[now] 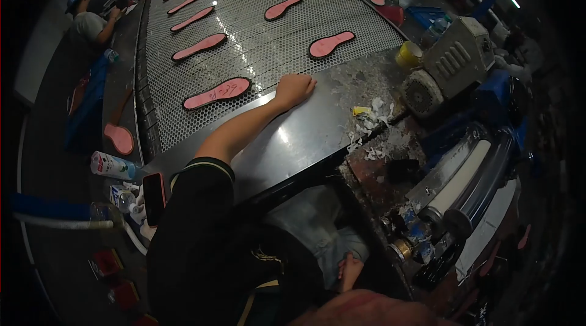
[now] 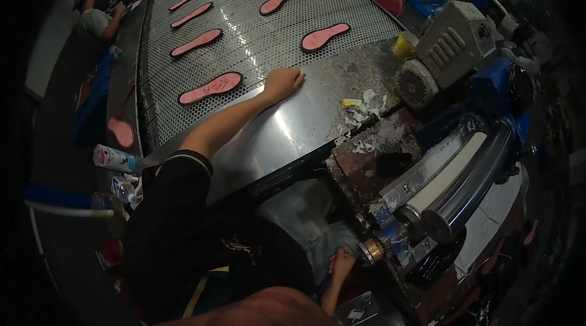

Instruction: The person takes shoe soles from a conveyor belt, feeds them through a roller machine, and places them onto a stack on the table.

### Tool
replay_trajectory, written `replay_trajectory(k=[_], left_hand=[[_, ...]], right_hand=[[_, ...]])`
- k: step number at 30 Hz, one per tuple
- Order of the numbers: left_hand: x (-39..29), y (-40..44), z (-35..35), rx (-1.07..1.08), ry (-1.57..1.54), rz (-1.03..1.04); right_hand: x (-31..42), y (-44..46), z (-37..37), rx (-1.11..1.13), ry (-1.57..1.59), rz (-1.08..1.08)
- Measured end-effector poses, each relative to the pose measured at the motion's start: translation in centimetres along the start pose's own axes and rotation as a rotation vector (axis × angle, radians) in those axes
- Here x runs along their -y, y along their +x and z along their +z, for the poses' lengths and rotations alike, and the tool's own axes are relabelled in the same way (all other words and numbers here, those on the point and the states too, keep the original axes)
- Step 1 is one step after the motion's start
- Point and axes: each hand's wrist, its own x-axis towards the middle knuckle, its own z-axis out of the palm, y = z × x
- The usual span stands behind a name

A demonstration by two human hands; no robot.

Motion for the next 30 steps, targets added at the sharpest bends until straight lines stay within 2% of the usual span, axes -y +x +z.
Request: replay_trajectory(k=[6,12,30], left_hand=[[0.1,0.1,0.2,0.001,0.014,0.023],[0.1,0.1,0.4,-0.011,-0.007,-0.006],[-0.2,0.1,-0.1,0.046,0.016,-0.014]], right_hand=[[5.5,-2.6,1.5,-0.065,-0.180,0.102],[3.0,-1.3,0.6,-0.034,-0.072,0.064],[2.4,-2.3,0.3,-0.047,-0.109,0.080]])
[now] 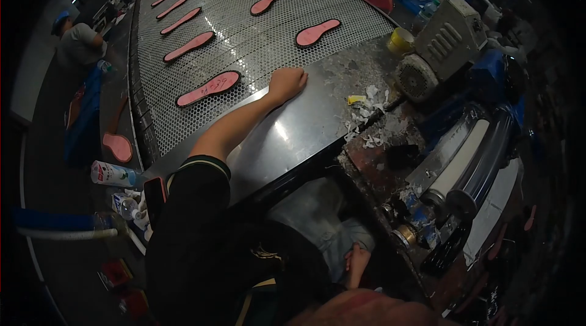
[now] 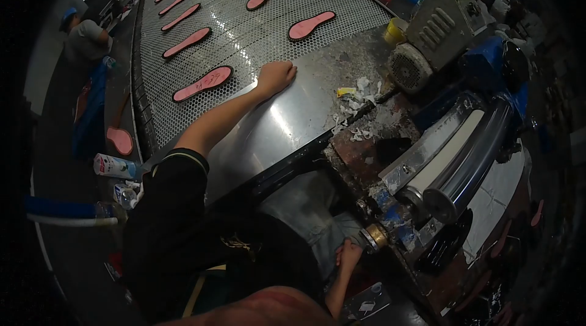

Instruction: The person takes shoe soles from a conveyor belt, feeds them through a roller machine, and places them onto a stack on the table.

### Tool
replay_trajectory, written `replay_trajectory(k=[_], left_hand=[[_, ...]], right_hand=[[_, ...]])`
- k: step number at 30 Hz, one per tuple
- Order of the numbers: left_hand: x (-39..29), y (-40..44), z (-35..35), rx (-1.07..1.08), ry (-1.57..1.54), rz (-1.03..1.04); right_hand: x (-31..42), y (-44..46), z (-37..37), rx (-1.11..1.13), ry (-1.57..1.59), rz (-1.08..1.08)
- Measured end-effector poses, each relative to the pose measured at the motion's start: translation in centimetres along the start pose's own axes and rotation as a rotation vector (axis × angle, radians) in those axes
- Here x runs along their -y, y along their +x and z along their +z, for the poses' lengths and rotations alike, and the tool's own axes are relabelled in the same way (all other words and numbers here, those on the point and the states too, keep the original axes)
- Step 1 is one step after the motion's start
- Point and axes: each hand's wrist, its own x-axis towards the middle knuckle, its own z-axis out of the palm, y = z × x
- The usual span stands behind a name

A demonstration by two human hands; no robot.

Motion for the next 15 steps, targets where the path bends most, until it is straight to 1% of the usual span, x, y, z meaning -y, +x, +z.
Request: replay_trajectory(k=[15], left_hand=[[0.4,0.1,0.6,-0.044,-0.010,0.016]], right_hand=[[2.2,0.1,0.8,0.004,-0.026,-0.037]])
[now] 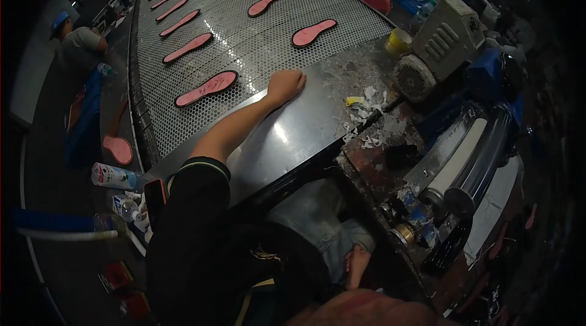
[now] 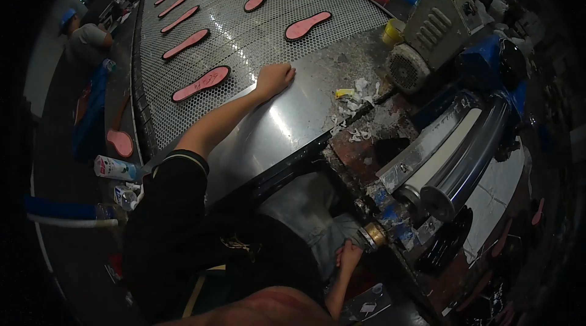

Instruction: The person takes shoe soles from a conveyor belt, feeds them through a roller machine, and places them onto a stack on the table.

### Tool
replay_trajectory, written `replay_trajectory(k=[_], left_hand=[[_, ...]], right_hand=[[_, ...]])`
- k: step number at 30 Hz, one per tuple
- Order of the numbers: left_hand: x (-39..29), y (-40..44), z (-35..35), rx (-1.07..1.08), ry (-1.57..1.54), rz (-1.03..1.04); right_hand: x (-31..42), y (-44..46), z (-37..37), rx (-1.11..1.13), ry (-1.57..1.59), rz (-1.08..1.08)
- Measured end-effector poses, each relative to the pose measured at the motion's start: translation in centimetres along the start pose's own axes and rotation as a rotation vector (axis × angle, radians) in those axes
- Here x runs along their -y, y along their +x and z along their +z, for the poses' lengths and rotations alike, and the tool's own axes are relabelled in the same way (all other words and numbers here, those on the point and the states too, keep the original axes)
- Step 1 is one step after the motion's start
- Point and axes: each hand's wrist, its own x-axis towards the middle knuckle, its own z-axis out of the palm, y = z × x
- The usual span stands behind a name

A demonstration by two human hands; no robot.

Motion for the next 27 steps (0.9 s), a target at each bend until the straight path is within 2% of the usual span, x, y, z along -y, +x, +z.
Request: replay_trajectory(k=[4,6,7,8,10,12,14,16,17,20,27], left_hand=[[-0.3,-0.3,-0.3,0.002,0.004,-0.011],[-0.5,0.0,-0.6,-0.010,0.005,-0.005],[-0.6,0.1,-0.6,-0.006,0.010,-0.024],[-0.6,-0.1,-0.5,0.004,0.014,-0.044],[-0.3,0.0,0.1,-0.001,0.030,-0.042],[-0.5,0.3,-0.3,-0.002,0.031,-0.046],[-0.5,-0.6,0.1,0.000,0.040,-0.055],[-0.8,-0.3,-0.2,0.002,0.067,-0.072],[-0.5,-0.1,0.0,0.019,0.066,-0.072],[-0.5,0.1,0.0,0.049,0.096,-0.088],[-0.4,0.1,0.3,0.026,0.132,-0.068]], right_hand=[[0.0,-2.0,0.6,-0.005,0.004,0.015],[0.2,-3.5,2.4,-0.161,-0.523,-0.724],[0.3,-4.2,3.3,-0.038,-0.404,-0.775],[4.1,-7.0,4.3,0.086,-0.285,-0.817],[13.2,-13.2,4.6,0.462,-0.111,-0.709],[18.0,-15.5,4.4,0.788,0.184,-0.995],[22.8,-18.2,5.1,1.005,0.609,-1.241],[26.5,-21.3,4.8,1.396,0.976,-0.999],[26.4,-23.1,4.2,1.355,0.987,-0.981],[26.0,-27.0,3.6,1.921,1.283,-0.056],[26.3,-25.8,3.3,1.886,1.342,-0.215]])
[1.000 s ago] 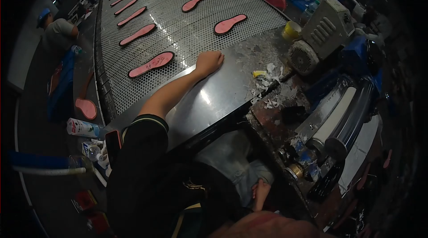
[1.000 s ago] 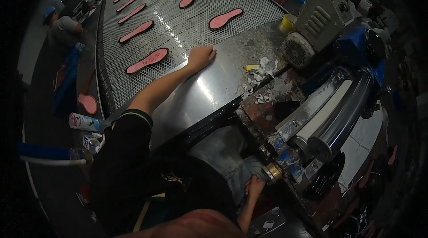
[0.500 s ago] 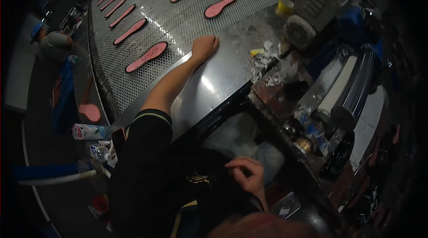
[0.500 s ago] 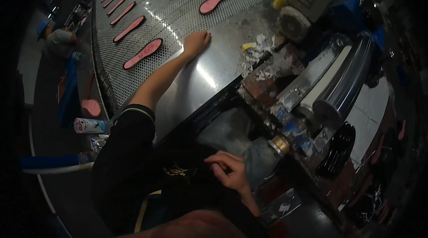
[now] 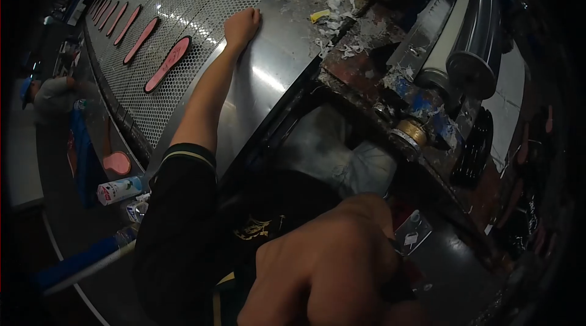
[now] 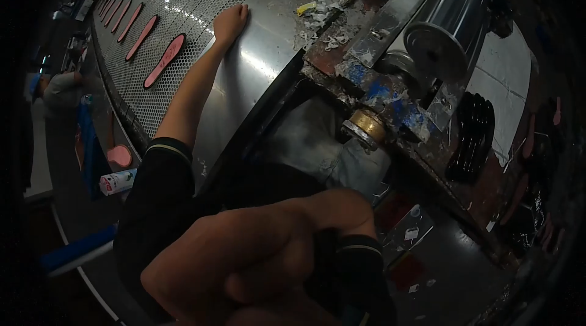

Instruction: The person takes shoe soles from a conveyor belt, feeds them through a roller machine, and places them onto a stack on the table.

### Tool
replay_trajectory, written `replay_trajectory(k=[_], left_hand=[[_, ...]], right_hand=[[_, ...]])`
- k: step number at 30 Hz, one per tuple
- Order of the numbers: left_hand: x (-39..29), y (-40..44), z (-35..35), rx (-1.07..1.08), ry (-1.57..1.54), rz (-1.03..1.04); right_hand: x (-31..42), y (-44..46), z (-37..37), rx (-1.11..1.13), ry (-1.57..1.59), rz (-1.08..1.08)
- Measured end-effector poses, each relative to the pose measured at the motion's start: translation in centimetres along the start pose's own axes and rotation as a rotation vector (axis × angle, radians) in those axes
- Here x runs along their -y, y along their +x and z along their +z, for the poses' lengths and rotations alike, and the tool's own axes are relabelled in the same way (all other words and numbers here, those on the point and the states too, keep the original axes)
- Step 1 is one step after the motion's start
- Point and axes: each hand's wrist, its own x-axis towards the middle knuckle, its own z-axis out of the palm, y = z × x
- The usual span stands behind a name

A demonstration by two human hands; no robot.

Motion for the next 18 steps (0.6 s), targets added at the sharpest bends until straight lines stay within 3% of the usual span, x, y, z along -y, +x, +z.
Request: replay_trajectory(k=[18], left_hand=[[0.3,0.0,0.4,-0.091,0.052,0.071]], right_hand=[[1.6,-1.5,1.5,0.276,-0.449,-0.498]])
